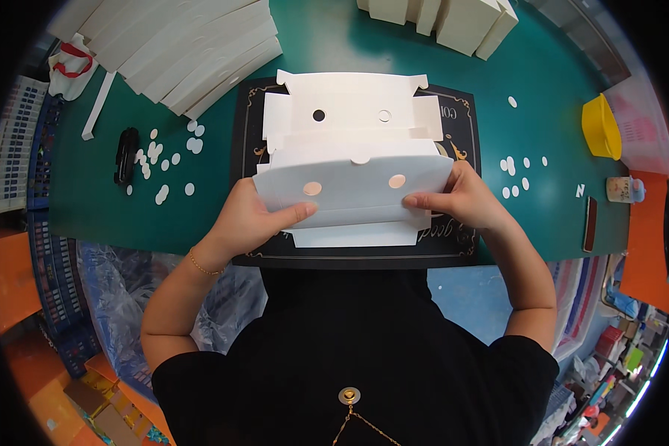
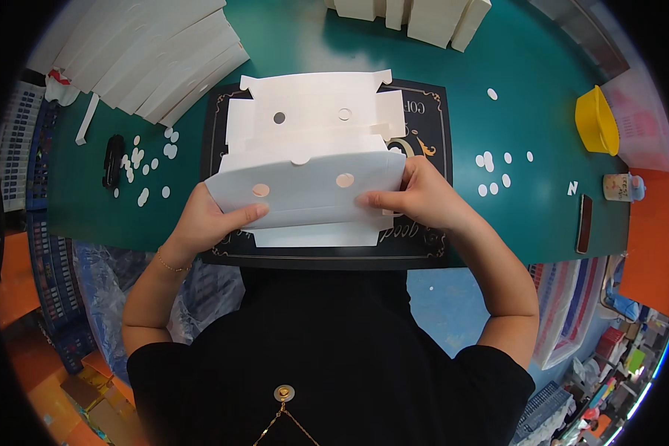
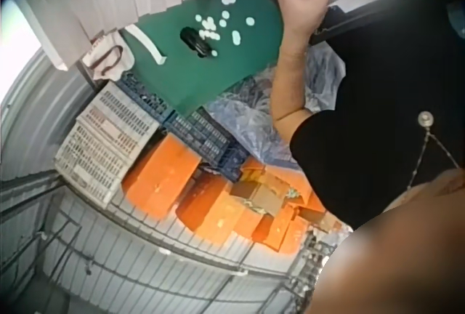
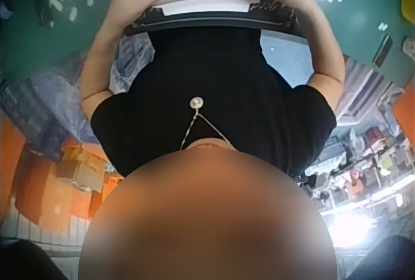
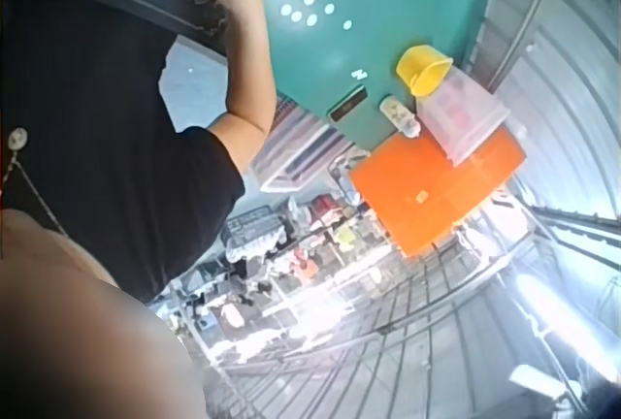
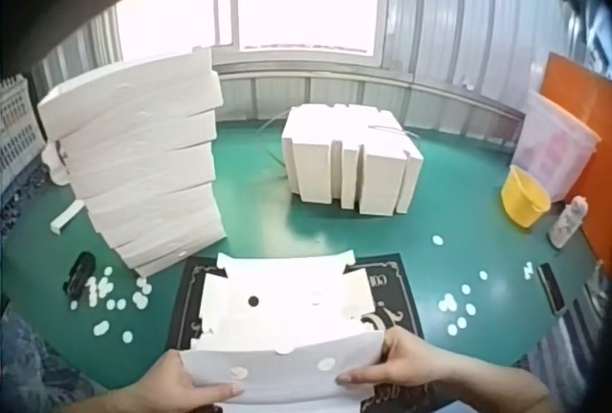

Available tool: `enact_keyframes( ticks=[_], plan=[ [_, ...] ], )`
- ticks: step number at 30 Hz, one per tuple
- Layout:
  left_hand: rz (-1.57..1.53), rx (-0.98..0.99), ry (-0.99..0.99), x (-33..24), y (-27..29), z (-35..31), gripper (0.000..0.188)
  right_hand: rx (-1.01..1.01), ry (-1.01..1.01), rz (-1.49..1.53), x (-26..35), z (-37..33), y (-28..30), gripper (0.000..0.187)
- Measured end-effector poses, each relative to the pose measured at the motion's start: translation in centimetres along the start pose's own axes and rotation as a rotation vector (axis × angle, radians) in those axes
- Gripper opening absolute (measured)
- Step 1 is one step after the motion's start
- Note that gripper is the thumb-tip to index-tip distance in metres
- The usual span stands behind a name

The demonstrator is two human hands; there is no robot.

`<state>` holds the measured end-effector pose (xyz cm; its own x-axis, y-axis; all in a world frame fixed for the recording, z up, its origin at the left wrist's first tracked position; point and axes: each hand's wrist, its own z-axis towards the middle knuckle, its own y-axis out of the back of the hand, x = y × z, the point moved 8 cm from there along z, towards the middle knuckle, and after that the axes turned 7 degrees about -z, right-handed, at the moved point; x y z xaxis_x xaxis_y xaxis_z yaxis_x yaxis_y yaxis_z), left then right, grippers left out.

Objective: Fold and assemble white cardboard boxes at a workbench.

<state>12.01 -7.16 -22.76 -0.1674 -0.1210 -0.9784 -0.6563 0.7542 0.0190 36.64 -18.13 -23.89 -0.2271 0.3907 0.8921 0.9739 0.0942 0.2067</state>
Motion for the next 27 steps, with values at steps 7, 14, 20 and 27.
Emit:
enact_keyframes(
  ticks=[7,14,20,27],
  plan=[
    [0.046,-0.027,0.045,0.4,0.7,0.3,0.038,-0.060,0.059,-0.108,-0.1,0.6,0.5,0.024],
    [0.085,0.023,0.092,-0.1,-0.5,-2.0,0.037,-0.010,0.114,-0.151,1.0,-1.9,-0.6,0.025],
    [0.349,-0.028,0.066,2.5,-0.3,-2.1,0.039,0.004,-0.049,-0.140,-1.8,-1.8,-1.6,0.027],
    [0.571,-0.046,-0.228,0.8,-1.3,-2.7,0.024,-0.112,0.077,-0.144,-1.7,-2.7,-2.1,0.018]
  ],
)
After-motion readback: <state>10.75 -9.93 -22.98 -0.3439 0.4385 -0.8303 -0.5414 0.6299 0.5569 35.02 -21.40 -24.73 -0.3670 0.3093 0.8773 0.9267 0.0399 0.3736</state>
